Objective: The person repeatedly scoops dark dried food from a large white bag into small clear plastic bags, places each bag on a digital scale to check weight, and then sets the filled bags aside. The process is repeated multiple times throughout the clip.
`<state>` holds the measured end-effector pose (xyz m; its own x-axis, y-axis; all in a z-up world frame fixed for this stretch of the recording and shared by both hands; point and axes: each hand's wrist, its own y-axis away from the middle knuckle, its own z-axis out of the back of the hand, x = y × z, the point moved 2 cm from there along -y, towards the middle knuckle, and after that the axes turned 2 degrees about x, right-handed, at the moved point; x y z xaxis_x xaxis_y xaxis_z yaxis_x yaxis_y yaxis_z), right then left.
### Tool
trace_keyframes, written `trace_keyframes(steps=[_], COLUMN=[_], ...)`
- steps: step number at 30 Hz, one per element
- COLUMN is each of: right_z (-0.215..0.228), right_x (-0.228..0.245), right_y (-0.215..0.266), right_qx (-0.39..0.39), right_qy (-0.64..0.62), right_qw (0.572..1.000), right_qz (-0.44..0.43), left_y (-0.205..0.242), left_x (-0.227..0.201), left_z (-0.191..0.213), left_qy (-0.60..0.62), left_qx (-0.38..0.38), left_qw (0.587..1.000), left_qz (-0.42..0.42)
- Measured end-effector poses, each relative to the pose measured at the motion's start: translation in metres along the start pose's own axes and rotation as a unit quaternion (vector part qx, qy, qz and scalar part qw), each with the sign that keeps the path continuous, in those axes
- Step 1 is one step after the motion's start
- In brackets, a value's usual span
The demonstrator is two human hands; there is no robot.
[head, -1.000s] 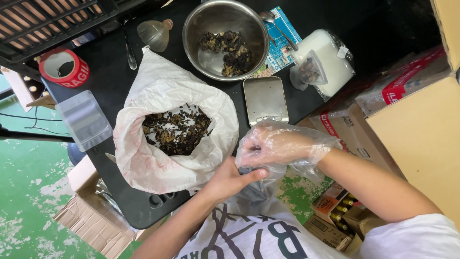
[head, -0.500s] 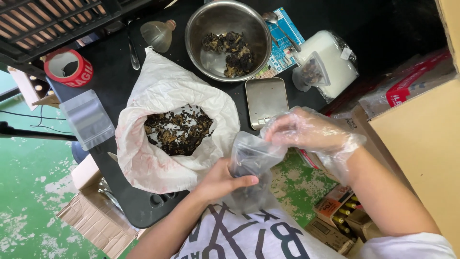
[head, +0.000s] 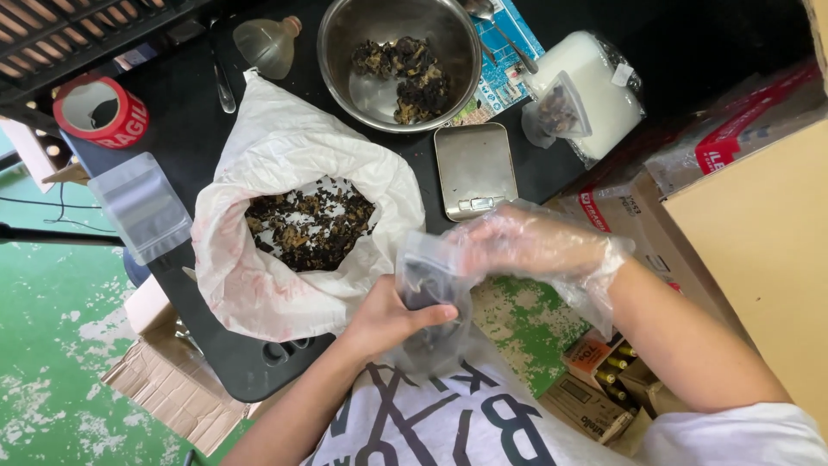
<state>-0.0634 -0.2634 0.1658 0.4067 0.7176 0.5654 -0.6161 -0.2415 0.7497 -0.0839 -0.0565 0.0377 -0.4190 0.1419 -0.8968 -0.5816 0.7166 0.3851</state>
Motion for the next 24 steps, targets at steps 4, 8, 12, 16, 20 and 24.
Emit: trace_keyframes(steps=[4, 8, 12, 16, 20, 24], right_z=[0.001, -0.009, -0.015, -0.028, -0.019, -0.013], right_x=[-0.013, -0.022, 0.006, -0.026, -0.007, 0.006], right_y=[-0.018, -0.027, -0.027, -0.047, -0.037, -0.023], right_qx=[0.039, 0.081, 0.118, 0.13, 0.212, 0.229], right_qy=[0.055, 0.093, 0.049, 0.014, -0.006, -0.037], right_qw=[0.997, 0.991, 0.977, 0.966, 0.964, 0.967], right_qz=[0.036, 0.047, 0.172, 0.222, 0.163, 0.106], left_y=[0.004, 0.009, 0.013, 0.009, -0.006, 0.013], left_x=[0.014, 0.003, -0.026, -0.015, 0.02, -0.045], left_z=[-0.004, -0.014, -0.005, -0.001, 0.001, -0.012], left_qy=[-0.005, 0.005, -0.027, -0.025, -0.018, 0.01], left_qx=[0.014, 0.019, -0.015, -0.062, -0.078, -0.069], left_qw=[1.0, 0.998, 0.995, 0.996, 0.994, 0.992], left_qz=[0.014, -0.061, -0.091, -0.065, -0.078, -0.106])
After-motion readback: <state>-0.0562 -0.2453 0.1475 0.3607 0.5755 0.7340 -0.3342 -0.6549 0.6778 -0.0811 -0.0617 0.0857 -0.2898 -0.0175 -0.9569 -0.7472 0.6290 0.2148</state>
